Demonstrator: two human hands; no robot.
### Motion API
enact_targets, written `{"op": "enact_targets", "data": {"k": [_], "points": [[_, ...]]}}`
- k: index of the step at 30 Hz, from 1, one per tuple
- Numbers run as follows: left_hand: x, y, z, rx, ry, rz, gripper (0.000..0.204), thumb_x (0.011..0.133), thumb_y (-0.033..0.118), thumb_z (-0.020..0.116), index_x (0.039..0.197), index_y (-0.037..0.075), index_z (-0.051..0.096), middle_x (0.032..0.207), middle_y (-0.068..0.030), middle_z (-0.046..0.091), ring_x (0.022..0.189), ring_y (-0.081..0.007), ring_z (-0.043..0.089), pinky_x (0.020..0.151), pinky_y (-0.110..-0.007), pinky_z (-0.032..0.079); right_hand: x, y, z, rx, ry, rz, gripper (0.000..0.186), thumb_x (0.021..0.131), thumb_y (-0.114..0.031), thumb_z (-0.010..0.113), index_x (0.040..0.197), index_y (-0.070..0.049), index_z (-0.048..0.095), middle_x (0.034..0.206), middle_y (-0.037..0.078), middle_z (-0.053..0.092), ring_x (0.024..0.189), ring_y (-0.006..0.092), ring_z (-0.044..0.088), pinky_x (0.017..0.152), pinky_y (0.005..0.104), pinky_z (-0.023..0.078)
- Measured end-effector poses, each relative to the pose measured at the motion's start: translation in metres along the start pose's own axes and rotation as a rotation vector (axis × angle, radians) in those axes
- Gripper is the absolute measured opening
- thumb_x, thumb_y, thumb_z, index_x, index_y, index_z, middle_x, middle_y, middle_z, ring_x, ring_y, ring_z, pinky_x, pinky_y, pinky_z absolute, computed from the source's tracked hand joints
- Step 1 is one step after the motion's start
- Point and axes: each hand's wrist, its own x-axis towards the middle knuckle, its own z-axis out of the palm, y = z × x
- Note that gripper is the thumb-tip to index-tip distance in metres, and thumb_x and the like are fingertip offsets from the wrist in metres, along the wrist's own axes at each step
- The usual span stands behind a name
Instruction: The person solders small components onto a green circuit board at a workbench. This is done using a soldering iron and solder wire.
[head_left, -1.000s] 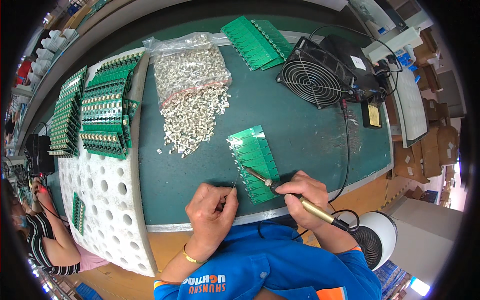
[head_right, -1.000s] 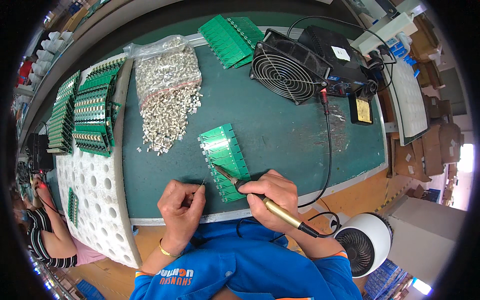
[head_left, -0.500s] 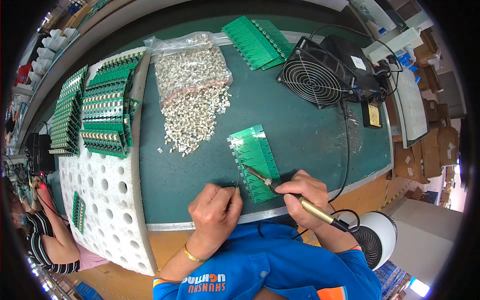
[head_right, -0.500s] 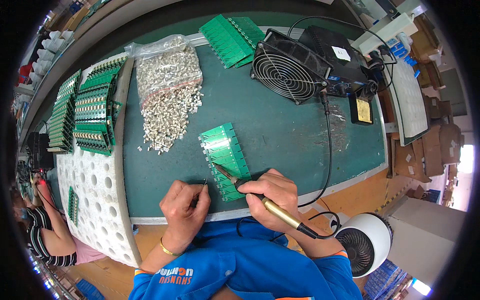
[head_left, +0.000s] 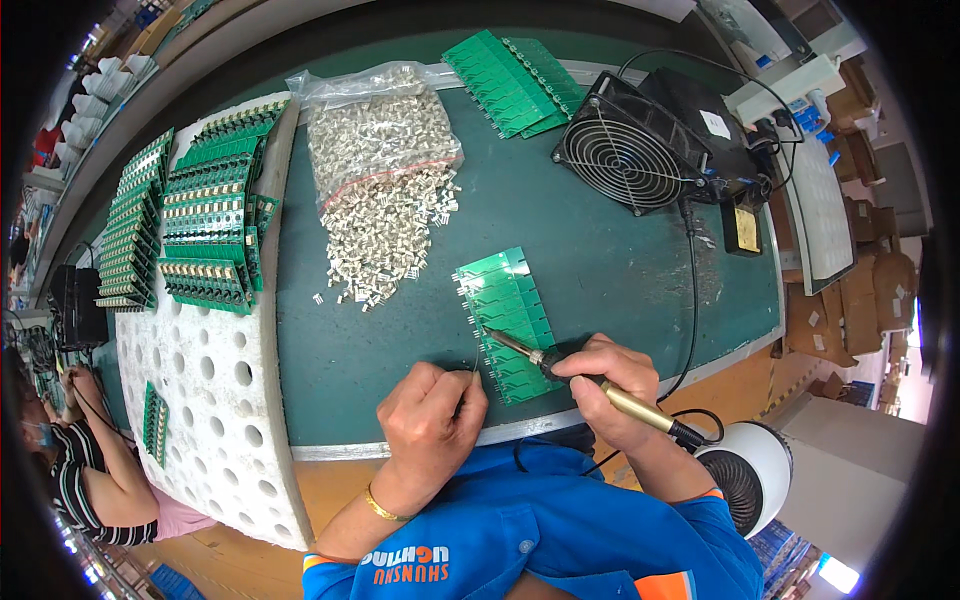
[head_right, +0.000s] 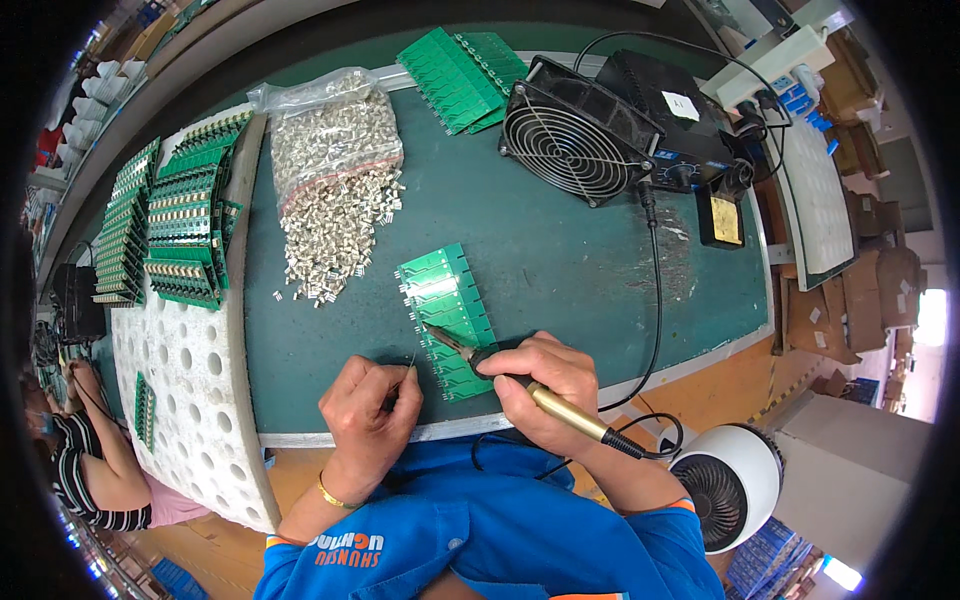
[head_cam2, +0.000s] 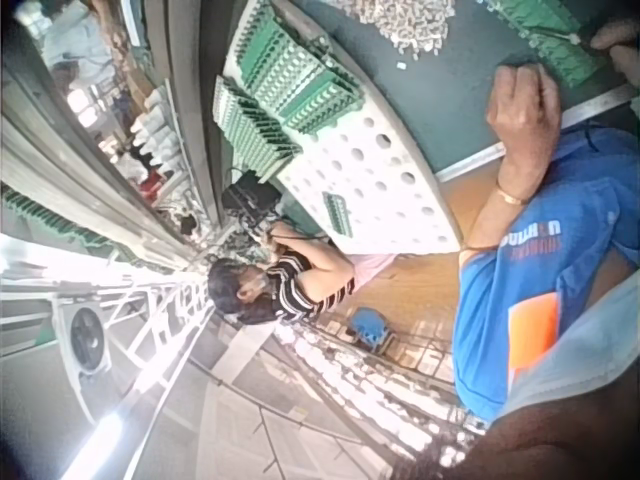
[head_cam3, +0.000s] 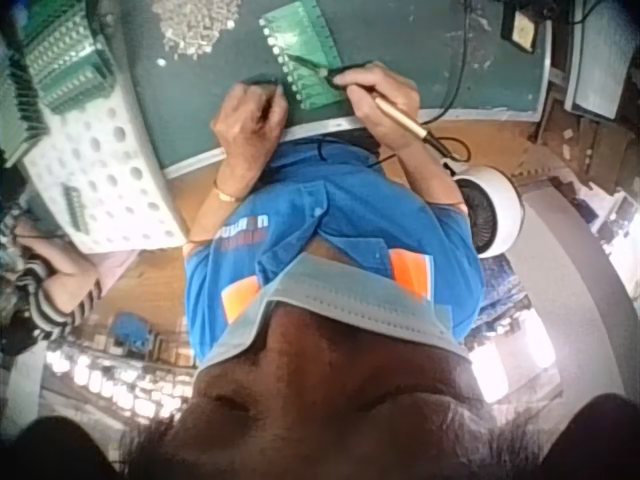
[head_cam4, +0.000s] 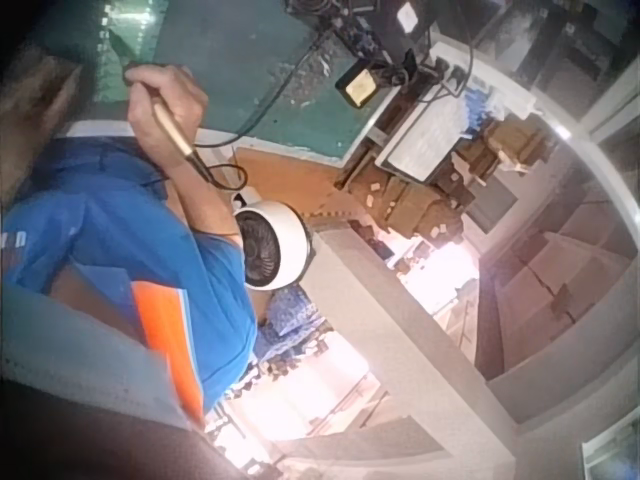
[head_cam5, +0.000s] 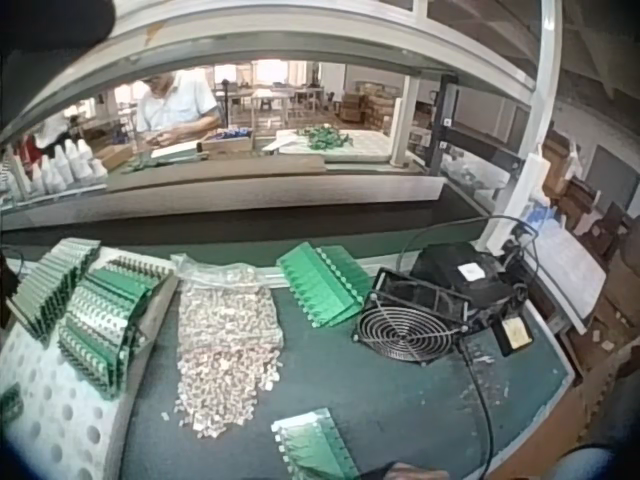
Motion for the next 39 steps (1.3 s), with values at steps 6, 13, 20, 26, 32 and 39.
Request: {"op": "enact_targets", "data": {"k": [6, 13, 20, 26, 32, 39], "points": [[0.0032, 0.0024, 0.0000, 0.012, -0.024, 0.028, 0.011, 0.068, -0.002, 0.072, 0.068, 0.004, 0.063, 0.059, -0.0062, 0.049, 0.046, -0.0165, 0.049, 0.043, -0.029, 0.039, 0.0019, -0.0003, 0.0012, 0.002, 0.006, -0.027, 0.015, 0.073, 0.001, 0.063, 0.087, -0.003, 0.067, 0.064, 0.006, 0.060, 0.055, 0.0174, 0.051, 0.054, 0.0300, 0.040], [0.0065, 0.0035, 0.0023, 0.017, -0.040, 0.046, 0.010, 0.068, -0.003, 0.071, 0.068, 0.003, 0.063, 0.059, -0.0061, 0.049, 0.046, -0.0161, 0.049, 0.043, -0.029, 0.038, 0.0008, 0.0001, 0.0013, 0.002, 0.025, -0.009, 0.015, 0.073, 0.001, 0.063, 0.087, -0.002, 0.067, 0.064, 0.006, 0.061, 0.055, 0.0176, 0.052, 0.054, 0.0301, 0.041], [0.0066, 0.0052, 0.0033, -0.007, -0.054, -0.013, 0.011, 0.069, -0.003, 0.071, 0.067, 0.003, 0.062, 0.060, -0.0057, 0.050, 0.046, -0.0143, 0.050, 0.044, -0.027, 0.040, 0.0012, 0.0009, 0.0002, -0.004, 0.035, -0.021, 0.013, 0.074, 0.000, 0.062, 0.086, -0.002, 0.067, 0.066, 0.007, 0.063, 0.055, 0.0183, 0.054, 0.054, 0.0311, 0.042], [0.0070, 0.0056, 0.0033, 0.006, -0.047, -0.006, 0.011, 0.069, -0.003, 0.071, 0.067, 0.003, 0.062, 0.060, -0.0056, 0.050, 0.046, -0.0140, 0.050, 0.043, -0.027, 0.039, 0.0016, 0.0027, 0.0015, -0.030, 0.032, -0.089, 0.013, 0.078, -0.006, 0.060, 0.087, 0.002, 0.065, 0.060, 0.006, 0.055, 0.053, 0.0169, 0.049, 0.054, 0.0306, 0.039], [0.0067, 0.0052, 0.0040, 0.010, -0.060, -0.025, 0.011, 0.069, -0.003, 0.071, 0.068, 0.003, 0.062, 0.060, -0.0051, 0.049, 0.046, -0.0134, 0.048, 0.043, -0.027, 0.038, 0.0018, -0.0002, 0.0013, -0.081, 0.029, -0.112, 0.014, 0.073, -0.002, 0.063, 0.087, -0.003, 0.066, 0.063, 0.006, 0.062, 0.052, 0.0185, 0.057, 0.056, 0.0314, 0.042], [0.0080, 0.0063, 0.0039, 0.001, -0.046, -0.065, 0.012, 0.067, 0.000, 0.071, 0.065, 0.005, 0.060, 0.059, -0.0069, 0.048, 0.047, -0.0212, 0.050, 0.044, -0.033, 0.041, -0.0065, 0.0003, 0.0049, -0.112, 0.026, -0.148, 0.017, 0.071, -0.002, 0.065, 0.089, -0.003, 0.065, 0.062, 0.006, 0.061, 0.050, 0.0197, 0.057, 0.057, 0.0315, 0.043]]}}
